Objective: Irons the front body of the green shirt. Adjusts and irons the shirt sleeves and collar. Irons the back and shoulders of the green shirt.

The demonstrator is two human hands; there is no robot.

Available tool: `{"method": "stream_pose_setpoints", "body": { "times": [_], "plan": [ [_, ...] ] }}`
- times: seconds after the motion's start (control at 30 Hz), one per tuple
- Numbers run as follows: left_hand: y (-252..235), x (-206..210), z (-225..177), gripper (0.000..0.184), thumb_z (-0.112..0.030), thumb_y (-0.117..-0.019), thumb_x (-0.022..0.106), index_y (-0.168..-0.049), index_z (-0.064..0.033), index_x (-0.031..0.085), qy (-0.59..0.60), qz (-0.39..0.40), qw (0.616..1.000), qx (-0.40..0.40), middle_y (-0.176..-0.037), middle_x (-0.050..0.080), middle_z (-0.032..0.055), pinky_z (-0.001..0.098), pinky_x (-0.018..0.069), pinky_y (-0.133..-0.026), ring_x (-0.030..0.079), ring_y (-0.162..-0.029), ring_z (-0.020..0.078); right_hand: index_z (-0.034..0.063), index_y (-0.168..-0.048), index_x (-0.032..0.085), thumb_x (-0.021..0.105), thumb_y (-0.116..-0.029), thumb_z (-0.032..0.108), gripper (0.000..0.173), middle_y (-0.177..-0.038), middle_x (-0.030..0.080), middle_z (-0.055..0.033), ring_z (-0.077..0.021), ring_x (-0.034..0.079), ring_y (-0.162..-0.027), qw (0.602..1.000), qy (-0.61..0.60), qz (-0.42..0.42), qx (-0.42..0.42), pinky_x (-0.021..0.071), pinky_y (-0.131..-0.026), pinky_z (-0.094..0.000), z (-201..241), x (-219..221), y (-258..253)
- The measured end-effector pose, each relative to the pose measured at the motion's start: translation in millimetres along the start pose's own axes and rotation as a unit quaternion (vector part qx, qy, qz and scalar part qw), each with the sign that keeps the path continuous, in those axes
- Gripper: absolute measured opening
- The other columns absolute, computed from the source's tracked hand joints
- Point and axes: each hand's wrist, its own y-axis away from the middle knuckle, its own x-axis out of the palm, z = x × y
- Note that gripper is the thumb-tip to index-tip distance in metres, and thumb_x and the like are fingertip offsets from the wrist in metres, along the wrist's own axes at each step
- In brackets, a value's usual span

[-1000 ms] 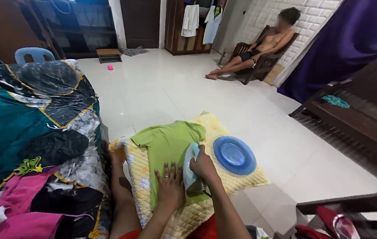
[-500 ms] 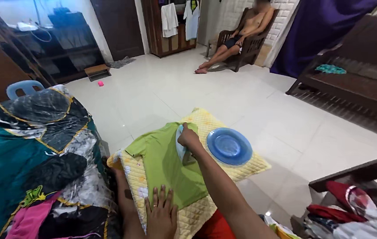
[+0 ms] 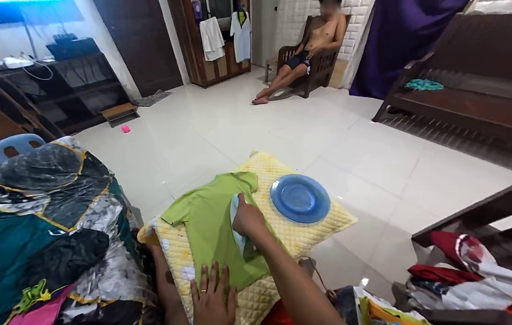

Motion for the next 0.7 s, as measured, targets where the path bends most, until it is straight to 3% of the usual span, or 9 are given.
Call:
{"method": "stream_pose_setpoints", "body": {
  "times": [0.17,0.47,0.6,0.7],
  "plan": [
    [-2,-3,1,0.058,-0.052,-0.102,0.043,-0.153,-0.0251,0.052,-0.012,0.009,1.0,0.003,-0.167,0.033,0.0097,0.0712,0.012,-0.12,0.022,-0.155,0.0403,0.0199,-0.159,0.025,0.075,-0.0752,0.015,0.098,-0.107,0.071,-0.0173,-0.0381,0.072,-0.097,1.0,0.005,-0.007,-0.012,0.0584,-0.076,-0.0594,-1,2,13],
    [1,2,4,0.059,-0.057,-0.1029,0.037,-0.154,-0.0302,0.049,-0.015,0.013,1.0,0.003,-0.168,0.032,0.0058,0.0696,0.012,-0.121,0.021,-0.156,0.0397,0.0098,-0.16,0.027,0.069,-0.0837,0.017,0.087,-0.121,0.07,-0.0212,-0.04,0.07,-0.109,0.992,-0.045,-0.115,0.037,0.0576,-0.087,-0.0603,15,-29,-87],
    [2,1,2,0.058,-0.055,-0.1028,0.037,-0.155,-0.0314,0.047,-0.008,0.021,1.0,-0.005,-0.169,0.03,0.0052,0.0696,0.0109,-0.121,0.019,-0.157,0.0381,0.0064,-0.161,0.02,0.072,-0.0825,0.023,0.096,-0.128,0.067,-0.0212,-0.0374,0.067,-0.117,0.996,-0.032,-0.078,0.042,0.0558,-0.093,-0.0586,10,-57,-125],
    [2,2,2,0.059,-0.057,-0.1031,0.037,-0.154,-0.0309,0.048,0.0,0.021,1.0,-0.008,-0.168,0.03,0.0052,0.0697,0.0106,-0.122,0.021,-0.157,0.0374,0.0075,-0.162,0.017,0.073,-0.0792,0.02,0.101,-0.126,0.067,-0.0228,-0.0385,0.068,-0.115,0.998,-0.003,-0.058,0.032,0.0559,-0.092,-0.0595,-4,-63,-136]
  ]
}}
